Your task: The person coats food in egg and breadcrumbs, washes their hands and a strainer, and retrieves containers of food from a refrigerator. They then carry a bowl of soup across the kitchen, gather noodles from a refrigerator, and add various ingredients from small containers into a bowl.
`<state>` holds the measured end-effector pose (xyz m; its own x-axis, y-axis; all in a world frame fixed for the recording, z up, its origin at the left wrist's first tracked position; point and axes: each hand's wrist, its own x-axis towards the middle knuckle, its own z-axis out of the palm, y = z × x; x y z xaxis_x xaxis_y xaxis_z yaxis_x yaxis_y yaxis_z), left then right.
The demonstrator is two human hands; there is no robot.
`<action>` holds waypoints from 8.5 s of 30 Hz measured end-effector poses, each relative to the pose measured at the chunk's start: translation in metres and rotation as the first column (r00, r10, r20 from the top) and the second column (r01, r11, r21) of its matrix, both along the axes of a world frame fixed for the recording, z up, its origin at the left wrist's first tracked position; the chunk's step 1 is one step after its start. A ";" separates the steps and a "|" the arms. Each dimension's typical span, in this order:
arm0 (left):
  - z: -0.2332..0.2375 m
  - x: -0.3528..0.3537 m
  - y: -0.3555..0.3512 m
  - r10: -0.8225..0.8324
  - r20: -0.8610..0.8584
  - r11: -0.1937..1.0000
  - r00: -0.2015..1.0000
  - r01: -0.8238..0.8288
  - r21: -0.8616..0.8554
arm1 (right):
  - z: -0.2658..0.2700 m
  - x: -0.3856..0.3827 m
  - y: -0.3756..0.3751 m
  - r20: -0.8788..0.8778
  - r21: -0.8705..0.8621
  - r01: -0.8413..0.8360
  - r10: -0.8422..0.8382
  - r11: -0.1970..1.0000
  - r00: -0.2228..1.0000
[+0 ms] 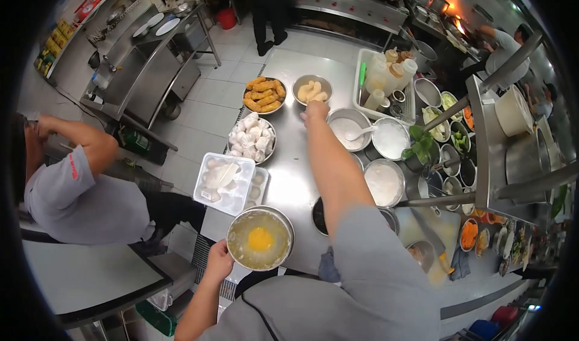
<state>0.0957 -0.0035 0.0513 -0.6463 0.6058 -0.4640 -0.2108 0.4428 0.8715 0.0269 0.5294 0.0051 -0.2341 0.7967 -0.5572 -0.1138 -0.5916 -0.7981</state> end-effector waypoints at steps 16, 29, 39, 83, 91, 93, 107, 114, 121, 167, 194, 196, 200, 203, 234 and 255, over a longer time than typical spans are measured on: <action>0.017 -0.045 0.375 -0.327 -0.279 0.934 0.903 0.353 0.048 | 0.172 0.306 -0.087 -0.268 0.435 0.201 -0.086 0.878 0.959; -0.007 -0.057 0.364 -0.392 -0.007 0.895 0.920 0.383 0.227 | 0.129 0.271 -0.202 -0.151 0.326 0.096 -0.049 0.941 0.987; 0.047 -0.260 0.019 -0.215 0.305 0.827 0.928 0.007 0.563 | 0.132 0.061 -0.383 -0.152 0.184 -0.280 0.308 0.942 0.939; 0.018 -1.386 -0.025 0.706 0.217 0.548 0.674 -0.714 0.435 | 0.088 -1.014 -0.322 -0.146 0.173 -0.846 0.863 0.504 0.484; -0.133 -1.610 0.056 0.722 0.355 0.576 0.594 -0.800 0.169 | 0.047 -1.090 -0.264 -0.028 -0.046 -0.810 0.810 0.585 0.586; -0.147 -1.644 0.071 0.768 0.427 0.435 0.476 -0.879 0.198 | 0.035 -1.114 -0.249 -0.022 -0.061 -0.807 0.807 0.588 0.590; -0.120 -1.607 0.096 0.320 0.823 -0.276 0.470 -0.785 0.555 | -0.053 -1.456 -0.320 -0.248 0.294 -0.917 0.948 0.270 0.200; -0.091 -1.556 0.099 0.744 0.596 -0.167 0.303 -0.779 0.605 | -0.071 -1.571 -0.382 -0.627 -0.109 -0.986 0.778 -0.125 -0.030; -0.069 -1.555 0.093 0.360 -0.839 0.679 0.408 -0.731 -0.064 | -0.004 -1.573 -0.361 -0.669 -0.261 -0.870 0.728 -0.418 -0.149; -0.031 -1.157 0.043 0.998 0.038 0.056 0.056 -0.998 0.008 | 0.201 -1.484 -0.368 0.206 0.957 -0.167 0.960 -0.239 -0.191; -0.108 -0.582 -0.133 0.827 -0.147 -0.527 -0.543 -0.839 0.138 | -0.015 -1.098 -0.331 0.597 0.801 -0.103 0.777 -0.589 0.197; -0.107 -0.554 -0.157 0.762 -0.086 -0.628 -0.642 -0.765 0.143 | -0.002 -0.998 -0.411 0.620 0.777 -0.014 0.769 -0.629 -0.155; -0.111 -0.545 -0.198 0.716 -0.047 -0.688 -0.697 -0.715 0.124 | -0.023 -0.869 -0.571 0.629 0.660 0.120 0.458 -0.742 -0.628; -0.134 -0.553 -0.215 0.745 -0.053 -0.650 -0.665 -0.741 0.169 | -0.087 -0.827 -0.701 0.507 0.576 0.026 0.332 -0.817 -0.795; -0.078 -0.580 -0.325 0.758 0.237 -0.652 -0.607 -0.701 0.290 | -0.079 -0.729 -0.838 0.109 0.567 -0.125 0.224 -0.814 -0.968; 0.025 -1.080 -0.031 0.784 0.184 0.475 0.593 -0.764 0.436 | 0.093 -1.046 -0.380 0.003 0.535 -0.829 0.982 -0.162 -0.189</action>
